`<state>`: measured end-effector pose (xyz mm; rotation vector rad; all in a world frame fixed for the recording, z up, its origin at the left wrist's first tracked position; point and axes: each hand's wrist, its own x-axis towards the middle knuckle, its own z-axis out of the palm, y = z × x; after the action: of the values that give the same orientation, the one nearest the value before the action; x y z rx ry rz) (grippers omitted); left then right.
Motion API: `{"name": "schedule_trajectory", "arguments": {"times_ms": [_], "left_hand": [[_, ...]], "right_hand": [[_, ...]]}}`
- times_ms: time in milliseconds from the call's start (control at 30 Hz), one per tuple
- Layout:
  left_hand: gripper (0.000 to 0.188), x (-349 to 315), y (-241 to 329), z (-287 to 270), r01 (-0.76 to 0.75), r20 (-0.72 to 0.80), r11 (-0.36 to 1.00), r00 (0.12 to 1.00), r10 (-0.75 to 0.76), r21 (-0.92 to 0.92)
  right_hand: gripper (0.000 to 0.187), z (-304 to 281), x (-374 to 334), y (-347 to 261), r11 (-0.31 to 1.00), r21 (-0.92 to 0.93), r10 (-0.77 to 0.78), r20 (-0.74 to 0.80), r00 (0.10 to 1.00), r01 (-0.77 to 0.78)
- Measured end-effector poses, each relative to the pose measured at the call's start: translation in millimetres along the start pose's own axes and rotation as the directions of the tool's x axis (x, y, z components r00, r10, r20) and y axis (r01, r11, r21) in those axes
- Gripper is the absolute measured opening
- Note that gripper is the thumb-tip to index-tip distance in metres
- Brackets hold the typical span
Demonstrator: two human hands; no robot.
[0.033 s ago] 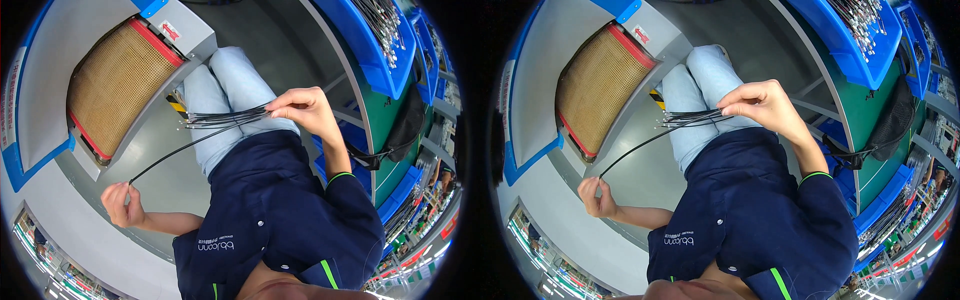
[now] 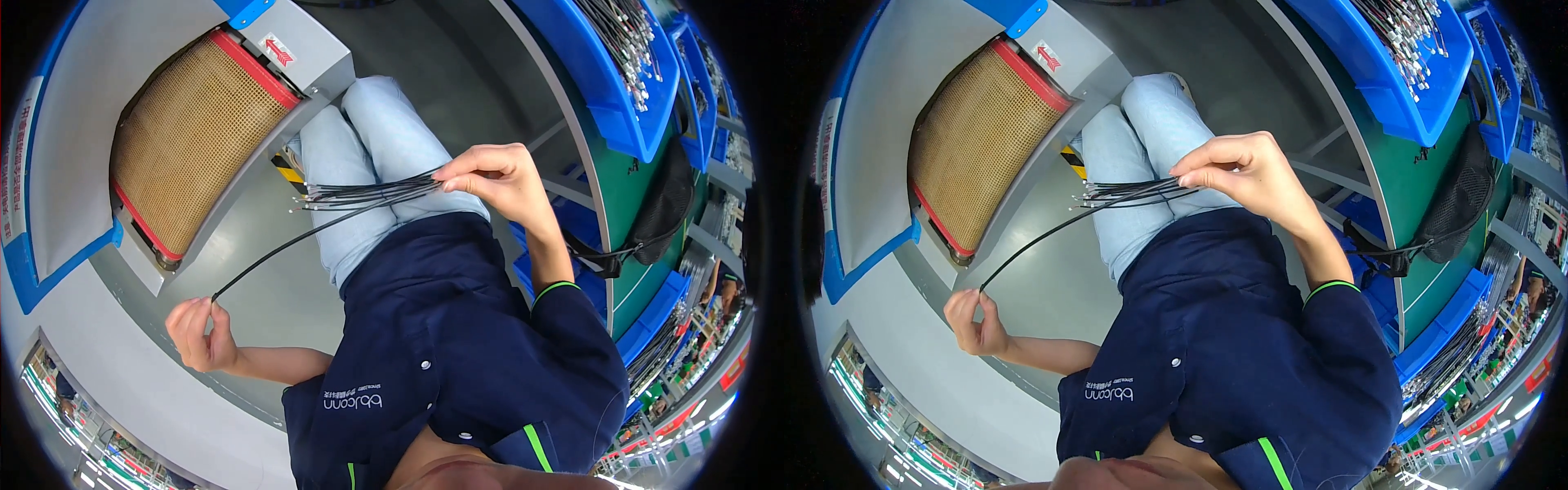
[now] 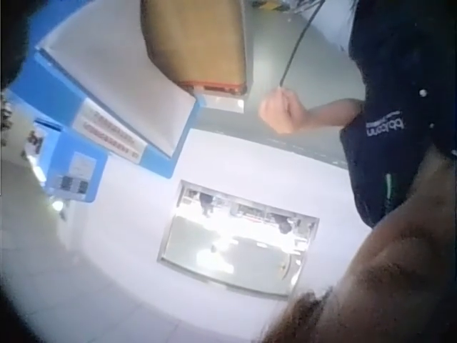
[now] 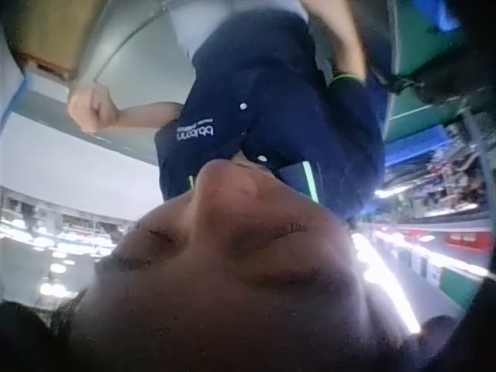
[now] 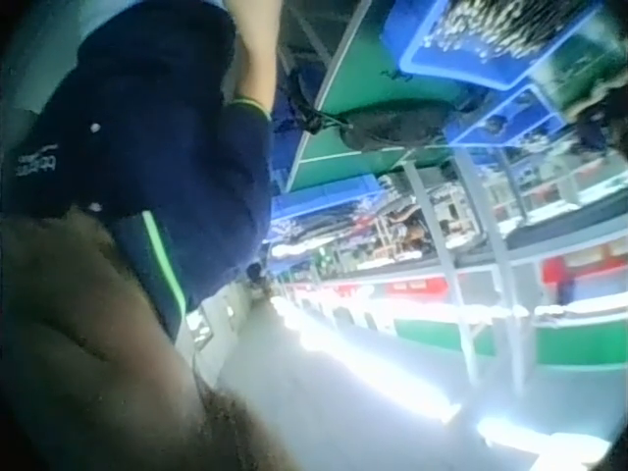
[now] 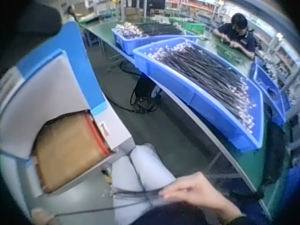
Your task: The person picks up bundles of electronic wires by hand and feeds them into a processing machine on a factory assembly line.
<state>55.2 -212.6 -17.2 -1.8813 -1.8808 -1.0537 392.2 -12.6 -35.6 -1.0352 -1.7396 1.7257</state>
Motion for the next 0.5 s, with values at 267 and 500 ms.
{"name": "schedule_trajectory", "arguments": {"times_ms": [267,500], "left_hand": [[0.029,3.2,-13.0,7.8,-0.002,-0.021,1.000,1.000,0.003,0.019],[0.027,-0.6,-12.3,6.8,-0.005,-0.019,1.000,1.000,0.005,0.029]], "right_hand": [[0.013,7.6,14.5,-1.4,0.996,0.086,0.036,-0.062,0.997,-0.030],[0.014,1.4,10.3,14.0,0.965,0.258,0.046,0.031,0.998,-0.053]]}}
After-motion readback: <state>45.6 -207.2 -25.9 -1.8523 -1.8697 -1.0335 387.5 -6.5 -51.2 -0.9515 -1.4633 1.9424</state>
